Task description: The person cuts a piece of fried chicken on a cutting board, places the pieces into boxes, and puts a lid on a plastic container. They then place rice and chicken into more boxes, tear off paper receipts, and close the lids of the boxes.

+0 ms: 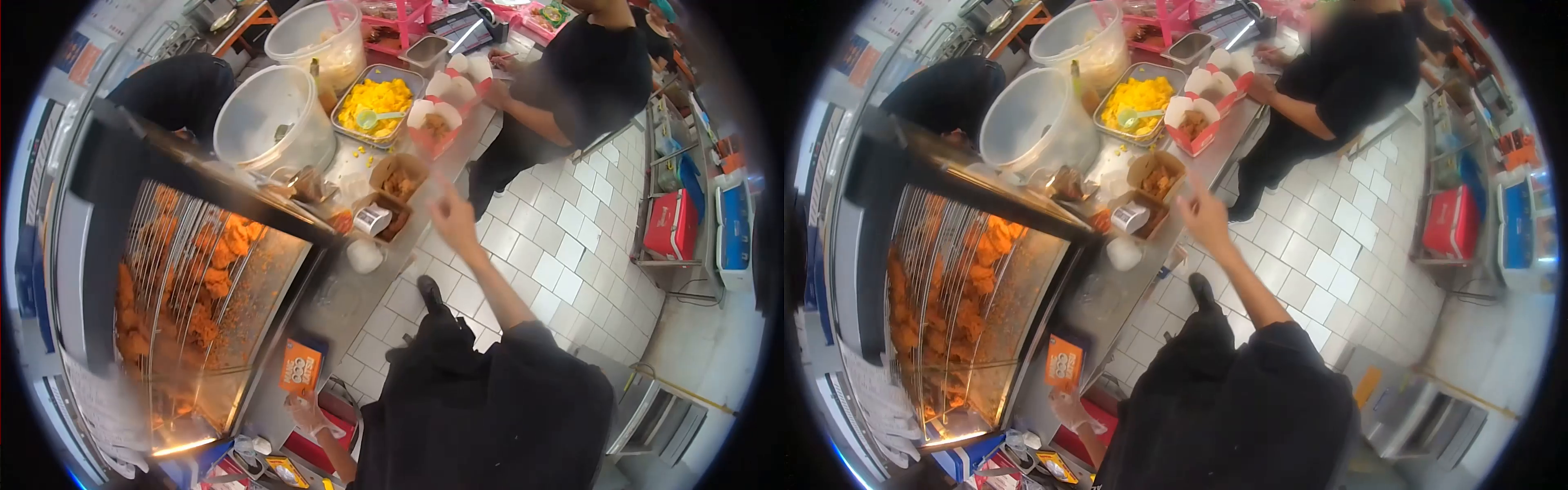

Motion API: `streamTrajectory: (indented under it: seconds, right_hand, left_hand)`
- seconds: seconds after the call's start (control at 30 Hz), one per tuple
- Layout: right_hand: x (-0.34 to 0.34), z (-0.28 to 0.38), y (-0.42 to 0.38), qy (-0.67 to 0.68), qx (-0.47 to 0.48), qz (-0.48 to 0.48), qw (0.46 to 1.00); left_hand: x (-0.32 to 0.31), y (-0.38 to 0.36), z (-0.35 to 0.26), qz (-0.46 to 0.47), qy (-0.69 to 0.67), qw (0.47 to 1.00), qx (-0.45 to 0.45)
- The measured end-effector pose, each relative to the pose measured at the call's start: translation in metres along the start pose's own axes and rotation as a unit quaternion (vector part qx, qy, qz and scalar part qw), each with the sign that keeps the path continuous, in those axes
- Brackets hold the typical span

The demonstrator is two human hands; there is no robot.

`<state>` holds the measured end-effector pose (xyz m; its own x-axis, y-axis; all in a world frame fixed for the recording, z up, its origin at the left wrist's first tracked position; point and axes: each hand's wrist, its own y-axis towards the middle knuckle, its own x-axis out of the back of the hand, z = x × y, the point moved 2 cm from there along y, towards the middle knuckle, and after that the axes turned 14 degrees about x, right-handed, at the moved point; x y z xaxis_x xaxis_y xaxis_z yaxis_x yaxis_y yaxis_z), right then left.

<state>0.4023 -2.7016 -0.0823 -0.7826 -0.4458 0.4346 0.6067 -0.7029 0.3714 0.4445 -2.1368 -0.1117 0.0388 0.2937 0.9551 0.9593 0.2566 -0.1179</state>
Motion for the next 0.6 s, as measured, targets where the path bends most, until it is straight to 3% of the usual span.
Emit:
streamTrajectory:
  seconds: [0.1, 0.2, 0.27, 0.33, 0.6]
  right_hand:
    - [0.025, -0.037, 0.064, -0.054, 0.012, -0.007, 0.998]
    - [0.036, -0.048, 0.104, -0.134, 0.006, 0.061, 0.989]
    - [0.035, -0.054, 0.106, -0.254, 0.032, 0.162, 0.953]
    - [0.035, -0.053, 0.102, -0.241, 0.010, 0.161, 0.957]
    - [0.040, -0.056, 0.090, -0.225, -0.045, 0.156, 0.961]
  left_hand:
    - [-0.004, 0.005, -0.006, 0.053, 0.057, 0.997, -0.015]
    - [-0.005, 0.014, -0.008, 0.073, 0.109, 0.991, -0.020]
    - [-0.004, 0.013, -0.015, 0.077, 0.125, 0.989, -0.031]
    - [0.002, 0.012, -0.028, 0.088, 0.138, 0.986, 0.022]
    - [0.000, 0.032, -0.005, 0.126, 0.145, 0.981, 0.026]
